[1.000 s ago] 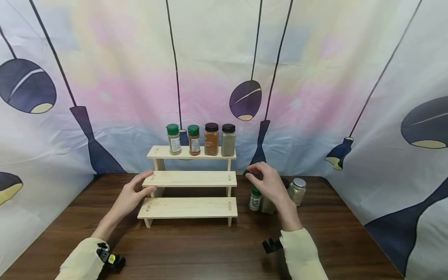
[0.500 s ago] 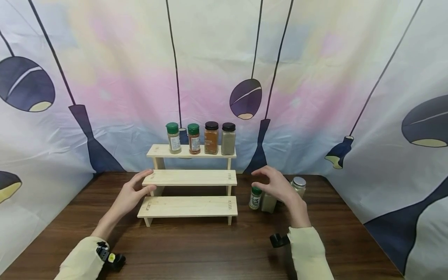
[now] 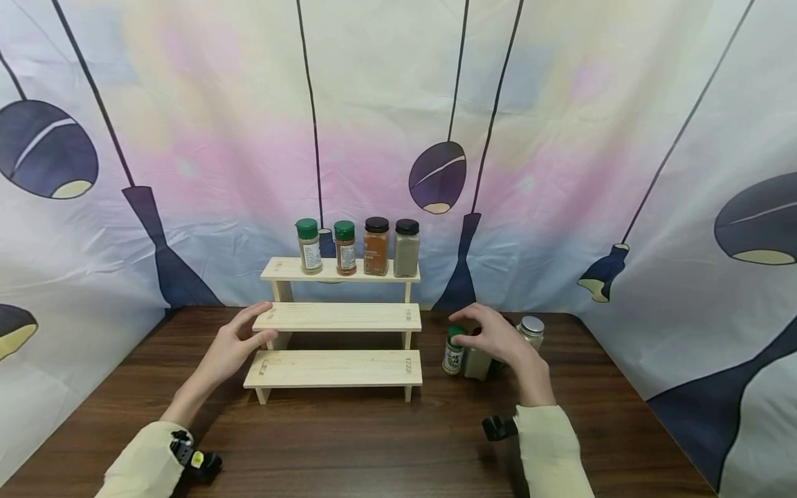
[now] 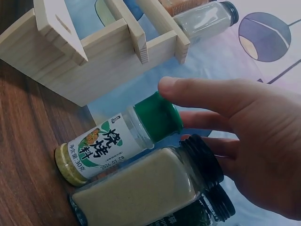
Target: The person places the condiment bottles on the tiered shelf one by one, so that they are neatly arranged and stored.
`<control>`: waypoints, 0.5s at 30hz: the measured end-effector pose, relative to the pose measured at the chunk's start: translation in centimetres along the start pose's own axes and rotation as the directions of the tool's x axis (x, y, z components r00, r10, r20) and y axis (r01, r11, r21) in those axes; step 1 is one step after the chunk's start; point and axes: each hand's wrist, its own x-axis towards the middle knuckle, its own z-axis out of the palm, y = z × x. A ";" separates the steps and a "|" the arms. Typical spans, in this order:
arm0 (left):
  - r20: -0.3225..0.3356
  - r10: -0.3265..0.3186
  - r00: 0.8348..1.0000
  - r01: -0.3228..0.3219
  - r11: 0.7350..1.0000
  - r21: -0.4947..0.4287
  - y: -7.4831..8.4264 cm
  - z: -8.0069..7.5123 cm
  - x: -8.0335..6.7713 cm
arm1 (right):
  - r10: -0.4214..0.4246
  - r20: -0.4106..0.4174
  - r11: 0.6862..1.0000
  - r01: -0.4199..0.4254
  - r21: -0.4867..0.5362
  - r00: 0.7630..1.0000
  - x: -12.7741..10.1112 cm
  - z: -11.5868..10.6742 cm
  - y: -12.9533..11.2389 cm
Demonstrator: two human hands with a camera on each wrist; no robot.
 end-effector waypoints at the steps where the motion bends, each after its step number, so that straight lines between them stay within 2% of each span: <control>1: -0.001 0.000 1.000 0.000 1.000 0.001 -0.5 0.1 0.1 | 0.001 0.005 1.000 -0.001 -0.001 1.000 0.0 0.0 0.0; 5: -0.004 0.006 1.000 -0.006 1.000 -0.004 -1.5 0.1 0.4 | -0.003 0.025 1.000 0.003 -0.007 1.000 0.2 0.1 0.0; 15: -0.012 0.021 1.000 -0.021 1.000 0.013 -1.7 0.1 0.4 | 0.020 0.057 0.999 -0.018 -0.042 0.998 0.4 0.5 0.0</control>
